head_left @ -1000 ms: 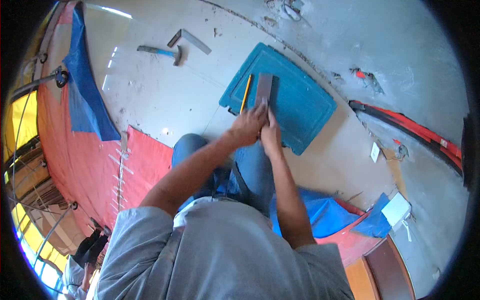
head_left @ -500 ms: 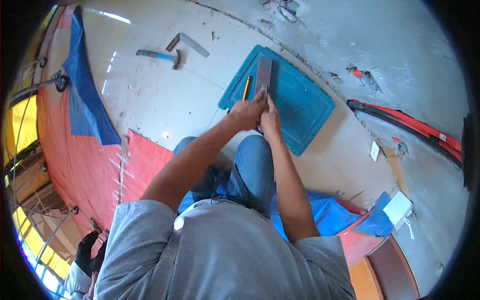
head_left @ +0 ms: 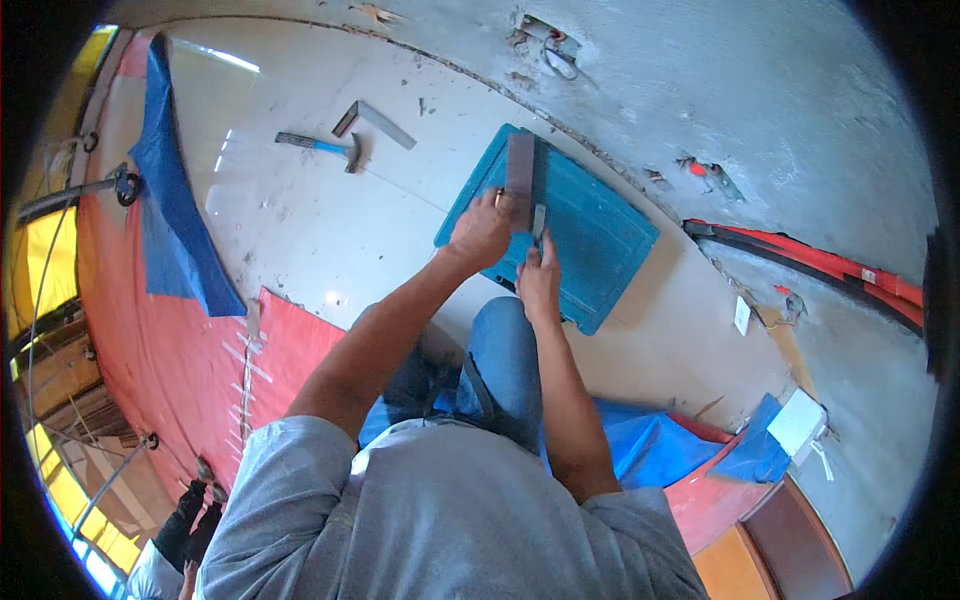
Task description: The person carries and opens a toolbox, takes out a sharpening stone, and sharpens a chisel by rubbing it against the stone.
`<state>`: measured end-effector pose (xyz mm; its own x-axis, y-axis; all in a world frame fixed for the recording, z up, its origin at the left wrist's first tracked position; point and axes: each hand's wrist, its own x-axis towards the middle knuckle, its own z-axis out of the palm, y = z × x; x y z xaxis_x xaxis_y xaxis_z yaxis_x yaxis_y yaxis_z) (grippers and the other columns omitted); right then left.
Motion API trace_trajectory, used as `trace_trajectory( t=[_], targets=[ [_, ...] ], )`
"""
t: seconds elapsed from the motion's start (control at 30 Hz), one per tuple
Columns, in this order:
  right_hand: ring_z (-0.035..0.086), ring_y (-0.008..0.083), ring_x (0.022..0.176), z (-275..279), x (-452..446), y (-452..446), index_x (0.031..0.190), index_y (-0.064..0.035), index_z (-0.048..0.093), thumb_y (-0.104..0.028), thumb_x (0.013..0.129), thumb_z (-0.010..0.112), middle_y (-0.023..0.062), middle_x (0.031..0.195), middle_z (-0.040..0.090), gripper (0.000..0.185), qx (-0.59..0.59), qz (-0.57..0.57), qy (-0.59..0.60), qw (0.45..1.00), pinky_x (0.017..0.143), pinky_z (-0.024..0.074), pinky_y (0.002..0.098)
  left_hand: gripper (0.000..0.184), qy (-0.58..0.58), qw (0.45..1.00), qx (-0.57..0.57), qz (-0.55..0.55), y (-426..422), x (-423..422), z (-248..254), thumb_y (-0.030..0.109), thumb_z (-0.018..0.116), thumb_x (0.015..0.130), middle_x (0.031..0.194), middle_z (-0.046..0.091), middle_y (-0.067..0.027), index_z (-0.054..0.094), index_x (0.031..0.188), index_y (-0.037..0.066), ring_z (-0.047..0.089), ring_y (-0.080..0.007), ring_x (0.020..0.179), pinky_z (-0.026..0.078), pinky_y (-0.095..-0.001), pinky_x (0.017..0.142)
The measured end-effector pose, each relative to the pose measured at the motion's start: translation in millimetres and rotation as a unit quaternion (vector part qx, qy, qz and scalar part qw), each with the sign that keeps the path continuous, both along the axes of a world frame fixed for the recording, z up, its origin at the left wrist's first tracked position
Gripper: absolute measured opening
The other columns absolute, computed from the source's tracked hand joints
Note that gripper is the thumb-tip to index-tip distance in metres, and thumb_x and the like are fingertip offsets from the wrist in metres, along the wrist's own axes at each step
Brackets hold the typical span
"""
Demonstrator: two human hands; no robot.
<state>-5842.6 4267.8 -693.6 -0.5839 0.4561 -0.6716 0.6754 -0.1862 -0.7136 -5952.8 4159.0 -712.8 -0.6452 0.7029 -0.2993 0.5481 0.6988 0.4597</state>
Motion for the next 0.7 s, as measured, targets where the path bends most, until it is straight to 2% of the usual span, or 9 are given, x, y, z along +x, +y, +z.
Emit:
trace_trajectory(
  t=[0.07, 0.17, 0.3, 0.37, 0.5, 0.57, 0.6, 0.63, 0.7],
  targets=[
    [0.052, 0.0095, 0.06, 8.2, 21.3, 7.2, 0.161, -0.0157, 0.034, -0.018, 0.11, 0.043, 0.0049, 0.083, 0.056, 0.052, -0.097, -0.047, -0.031, 0.994, 0.042, 0.0414, 0.026, 0.091, -0.061, 0.986, -0.001, 0.157, 16.8, -7.5, 16.1, 0.028, 0.083, 0.082, 0.14, 0.049, -0.0265, 0.034, 0.153, 0.001, 0.057, -0.0481, 0.122, 0.055, -0.0534, 0.097],
    [0.05, 0.0091, 0.056, -24.5, 56.3, 22.1, 0.161, -0.0162, 0.033, -0.018, 0.111, 0.042, 0.0042, 0.078, 0.055, 0.051, -0.007, -0.034, 0.016, 0.999, 0.04, 0.0414, 0.0272, 0.087, -0.07, 0.977, -0.018, 0.2, 48.6, -14.2, 19.5, 0.027, 0.083, 0.082, 0.13, 0.051, -0.0264, 0.036, 0.151, 0.001, 0.059, -0.0475, 0.117, 0.055, -0.0547, 0.095],
    [0.055, 0.0127, 0.064, -3.1, 74.8, 38.4, 0.16, -0.017, 0.036, -0.021, 0.108, 0.047, 0.0065, 0.088, 0.056, 0.054, -0.047, -0.071, -0.005, 0.996, 0.044, 0.0451, 0.0284, 0.088, -0.026, 0.975, -0.018, 0.219, 69.1, -9.9, -14.5, 0.025, 0.082, 0.081, 0.128, 0.053, -0.026, 0.035, 0.152, 0.002, 0.06, -0.0441, 0.117, 0.056, -0.0538, 0.09],
    [0.055, 0.0133, 0.063, -12.0, 82.8, 42.0, 0.16, -0.0174, 0.035, -0.022, 0.108, 0.046, 0.0062, 0.088, 0.056, 0.053, -0.033, -0.072, -0.012, 0.997, 0.045, 0.0451, 0.0283, 0.078, 0.073, 0.975, -0.044, 0.204, 72.7, -5.2, -31.9, 0.021, 0.08, 0.081, 0.124, 0.055, -0.0267, 0.039, 0.145, 0.003, 0.063, -0.0435, 0.11, 0.057, -0.0533, 0.083],
    [0.047, 0.0103, 0.054, 10.3, 59.9, 44.4, 0.16, -0.016, 0.036, -0.022, 0.111, 0.043, 0.0044, 0.078, 0.055, 0.05, -0.032, -0.087, 0.004, 0.996, 0.043, 0.0416, 0.0269, 0.061, 0.052, 0.979, -0.052, 0.19, 72.1, 32.7, -28.7, 0.017, 0.076, 0.082, 0.118, 0.057, -0.0267, 0.045, 0.133, 0.003, 0.066, -0.0448, 0.101, 0.057, -0.0529, 0.079],
    [0.059, 0.018, 0.067, 35.4, 42.4, 48.8, 0.158, -0.0129, 0.04, -0.021, 0.108, 0.044, 0.0114, 0.093, 0.063, 0.051, -0.018, -0.05, -0.015, 0.998, 0.054, 0.0517, 0.0345, 0.051, -0.011, 0.989, -0.02, 0.145, 68.6, 60.7, -19.3, 0.018, 0.074, 0.083, 0.113, 0.056, -0.027, 0.047, 0.123, 0.003, 0.066, -0.0463, 0.094, 0.057, -0.0542, 0.079],
    [0.059, 0.018, 0.067, 28.2, 40.5, 52.0, 0.158, -0.0129, 0.04, -0.021, 0.108, 0.044, 0.0114, 0.093, 0.063, 0.051, -0.019, -0.054, -0.019, 0.998, 0.054, 0.0517, 0.0345, 0.052, -0.062, 0.986, -0.016, 0.151, 66.2, 69.5, -3.9, 0.02, 0.075, 0.083, 0.112, 0.055, -0.026, 0.046, 0.123, 0.003, 0.064, -0.0468, 0.099, 0.056, -0.055, 0.08],
    [0.065, 0.0251, 0.079, 16.6, 38.9, 55.0, 0.157, -0.0098, 0.041, -0.02, 0.107, 0.043, 0.0173, 0.105, 0.065, 0.051, 0.038, 0.011, -0.009, 0.999, 0.067, 0.0544, 0.038, 0.052, -0.065, 0.987, -0.018, 0.145, 64.2, 72.1, -3.7, 0.02, 0.075, 0.083, 0.112, 0.055, -0.026, 0.046, 0.123, 0.003, 0.064, -0.0468, 0.099, 0.056, -0.055, 0.08],
    [0.071, 0.0322, 0.092, -4.5, 42.8, 55.0, 0.156, -0.0066, 0.042, -0.018, 0.107, 0.043, 0.0231, 0.118, 0.068, 0.051, 0.094, 0.064, -0.011, 0.993, 0.08, 0.0571, 0.0415, 0.046, -0.04, 0.988, 0.002, 0.149, 58.0, 83.2, -2.3, 0.02, 0.073, 0.085, 0.112, 0.053, -0.0247, 0.049, 0.12, 0.003, 0.061, -0.0465, 0.106, 0.056, -0.0548, 0.08]
  ],
)
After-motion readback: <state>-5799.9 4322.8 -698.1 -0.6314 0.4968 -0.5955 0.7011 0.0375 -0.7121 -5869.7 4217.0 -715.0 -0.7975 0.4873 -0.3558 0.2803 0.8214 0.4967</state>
